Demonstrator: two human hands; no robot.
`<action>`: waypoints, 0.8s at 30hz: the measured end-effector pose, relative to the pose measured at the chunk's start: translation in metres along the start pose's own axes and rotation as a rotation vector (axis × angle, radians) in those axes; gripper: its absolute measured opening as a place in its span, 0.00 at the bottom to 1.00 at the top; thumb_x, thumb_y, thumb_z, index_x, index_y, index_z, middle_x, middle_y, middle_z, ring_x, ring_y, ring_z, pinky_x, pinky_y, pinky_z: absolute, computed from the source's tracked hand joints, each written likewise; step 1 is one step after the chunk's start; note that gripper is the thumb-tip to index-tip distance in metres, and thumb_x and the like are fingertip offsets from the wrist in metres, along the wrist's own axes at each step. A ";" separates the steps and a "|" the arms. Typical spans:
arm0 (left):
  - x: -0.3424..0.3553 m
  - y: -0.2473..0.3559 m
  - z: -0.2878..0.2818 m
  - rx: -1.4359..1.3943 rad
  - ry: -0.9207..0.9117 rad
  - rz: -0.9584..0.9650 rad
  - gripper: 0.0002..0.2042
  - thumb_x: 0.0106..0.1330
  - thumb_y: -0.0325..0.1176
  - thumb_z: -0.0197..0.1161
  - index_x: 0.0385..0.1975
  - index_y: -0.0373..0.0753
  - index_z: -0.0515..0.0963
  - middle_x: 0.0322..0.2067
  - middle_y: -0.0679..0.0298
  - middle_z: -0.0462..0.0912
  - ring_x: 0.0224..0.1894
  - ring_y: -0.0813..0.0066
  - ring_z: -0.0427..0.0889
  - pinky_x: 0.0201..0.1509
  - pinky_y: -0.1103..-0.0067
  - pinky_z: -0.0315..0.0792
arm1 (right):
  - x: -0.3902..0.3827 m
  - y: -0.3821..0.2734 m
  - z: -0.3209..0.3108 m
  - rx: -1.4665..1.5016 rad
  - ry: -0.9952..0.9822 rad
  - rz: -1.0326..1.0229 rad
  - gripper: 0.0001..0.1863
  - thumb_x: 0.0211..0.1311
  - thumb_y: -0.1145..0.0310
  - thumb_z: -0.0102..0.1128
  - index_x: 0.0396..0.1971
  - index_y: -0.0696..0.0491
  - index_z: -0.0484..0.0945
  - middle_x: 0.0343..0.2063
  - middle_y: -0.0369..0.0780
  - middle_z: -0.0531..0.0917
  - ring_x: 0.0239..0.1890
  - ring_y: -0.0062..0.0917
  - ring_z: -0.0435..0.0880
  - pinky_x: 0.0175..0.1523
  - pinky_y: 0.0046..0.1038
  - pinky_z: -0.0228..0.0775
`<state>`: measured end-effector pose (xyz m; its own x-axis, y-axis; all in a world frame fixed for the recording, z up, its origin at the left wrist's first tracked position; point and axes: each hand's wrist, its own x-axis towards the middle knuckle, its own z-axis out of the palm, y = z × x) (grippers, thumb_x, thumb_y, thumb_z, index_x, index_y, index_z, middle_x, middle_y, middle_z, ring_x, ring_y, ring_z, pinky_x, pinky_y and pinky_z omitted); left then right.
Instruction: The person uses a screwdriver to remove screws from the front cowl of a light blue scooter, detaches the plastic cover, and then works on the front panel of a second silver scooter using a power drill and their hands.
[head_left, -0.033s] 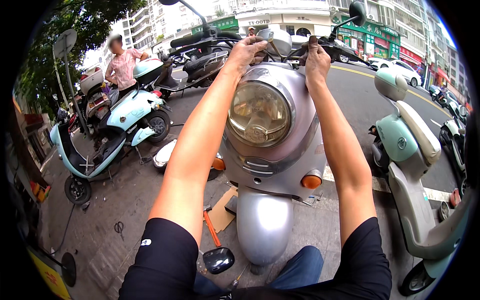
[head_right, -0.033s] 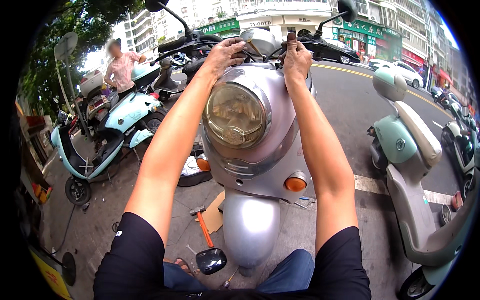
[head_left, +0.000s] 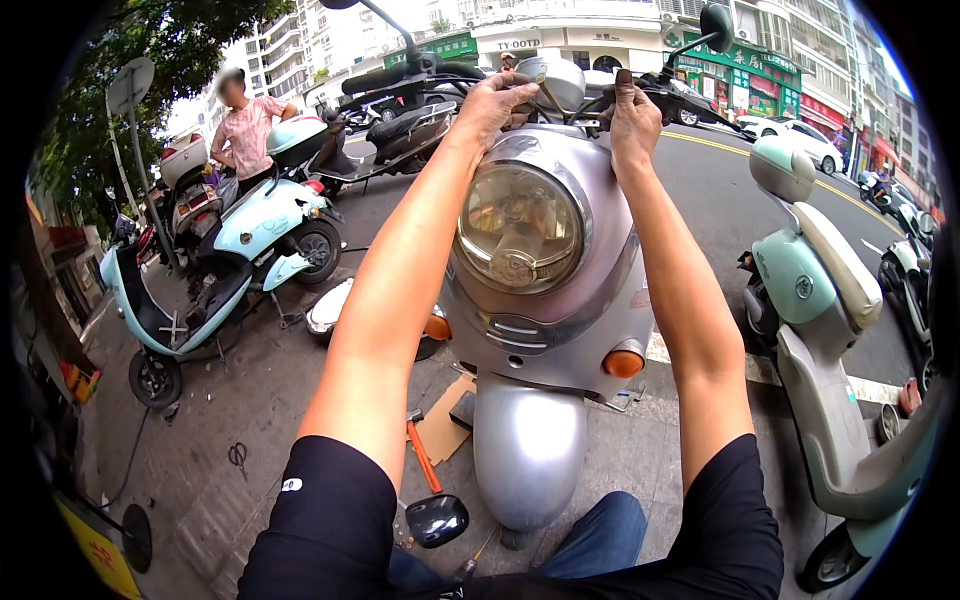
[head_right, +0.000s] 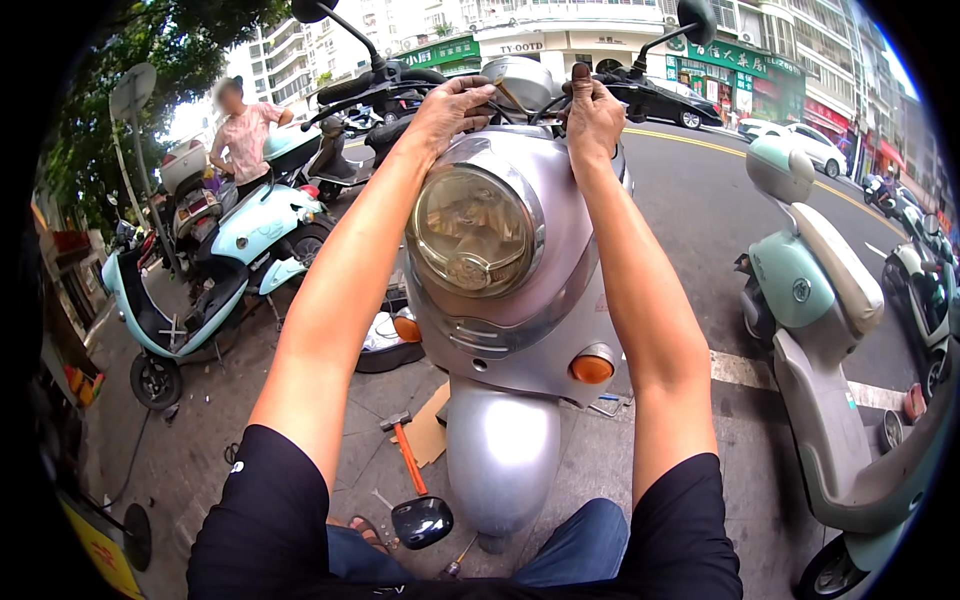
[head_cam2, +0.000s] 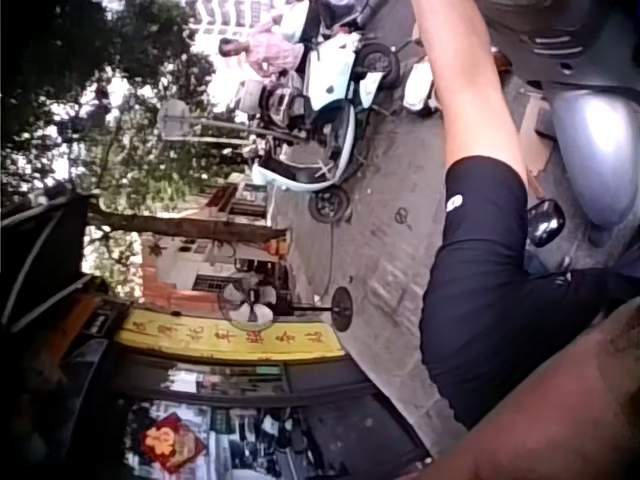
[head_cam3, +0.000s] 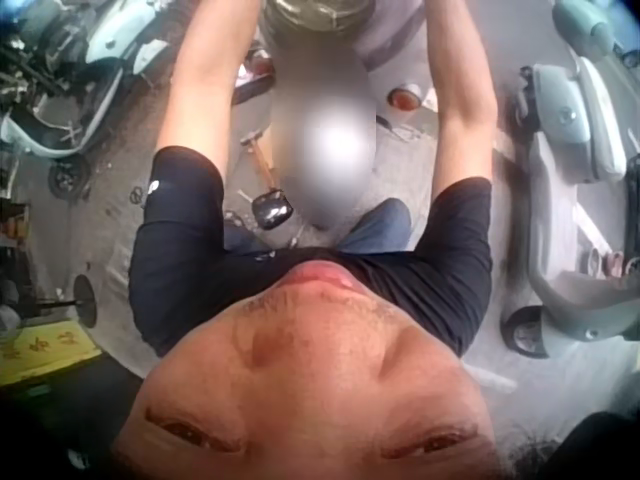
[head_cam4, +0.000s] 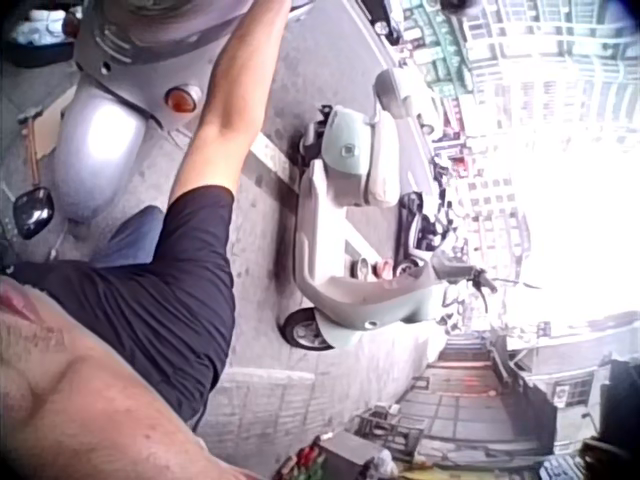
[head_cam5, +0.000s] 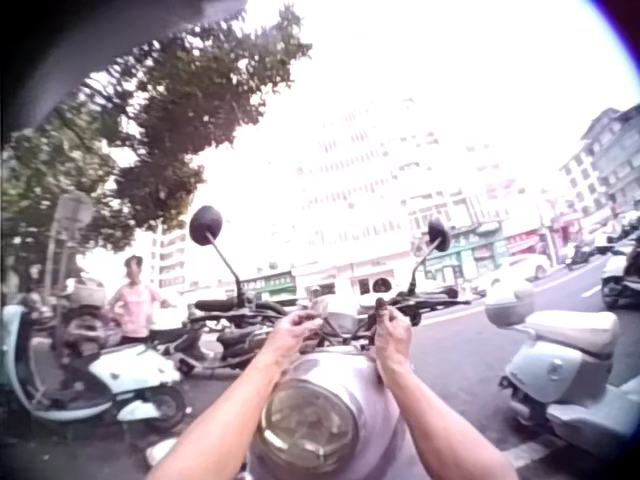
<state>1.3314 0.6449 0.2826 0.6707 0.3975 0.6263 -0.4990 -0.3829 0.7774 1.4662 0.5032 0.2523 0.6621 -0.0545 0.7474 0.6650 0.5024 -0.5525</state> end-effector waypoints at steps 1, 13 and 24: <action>0.001 0.001 0.002 0.060 0.008 0.010 0.14 0.59 0.36 0.67 0.42 0.38 0.76 0.35 0.63 0.82 0.34 0.76 0.80 0.34 0.81 0.75 | 0.001 -0.003 0.001 -0.104 -0.002 -0.058 0.34 0.56 0.35 0.54 0.24 0.57 0.81 0.10 0.34 0.73 0.14 0.18 0.73 0.23 0.24 0.66; 0.009 -0.003 0.004 0.143 0.162 0.159 0.14 0.54 0.35 0.72 0.30 0.35 0.74 0.23 0.61 0.83 0.19 0.79 0.80 0.20 0.83 0.74 | 0.000 -0.006 0.008 -0.104 -0.037 0.011 0.37 0.54 0.32 0.52 0.28 0.57 0.83 0.11 0.34 0.75 0.16 0.19 0.78 0.27 0.22 0.68; 0.012 -0.003 0.004 0.197 0.200 0.186 0.09 0.55 0.32 0.70 0.26 0.35 0.76 0.21 0.63 0.82 0.18 0.79 0.81 0.18 0.84 0.73 | -0.002 -0.007 0.007 -0.206 -0.081 -0.189 0.35 0.56 0.32 0.50 0.30 0.54 0.83 0.20 0.42 0.82 0.26 0.33 0.80 0.37 0.31 0.69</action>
<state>1.3429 0.6468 0.2876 0.4472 0.4541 0.7706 -0.4743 -0.6100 0.6347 1.4581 0.5062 0.2573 0.4954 -0.0573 0.8668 0.8357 0.3038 -0.4575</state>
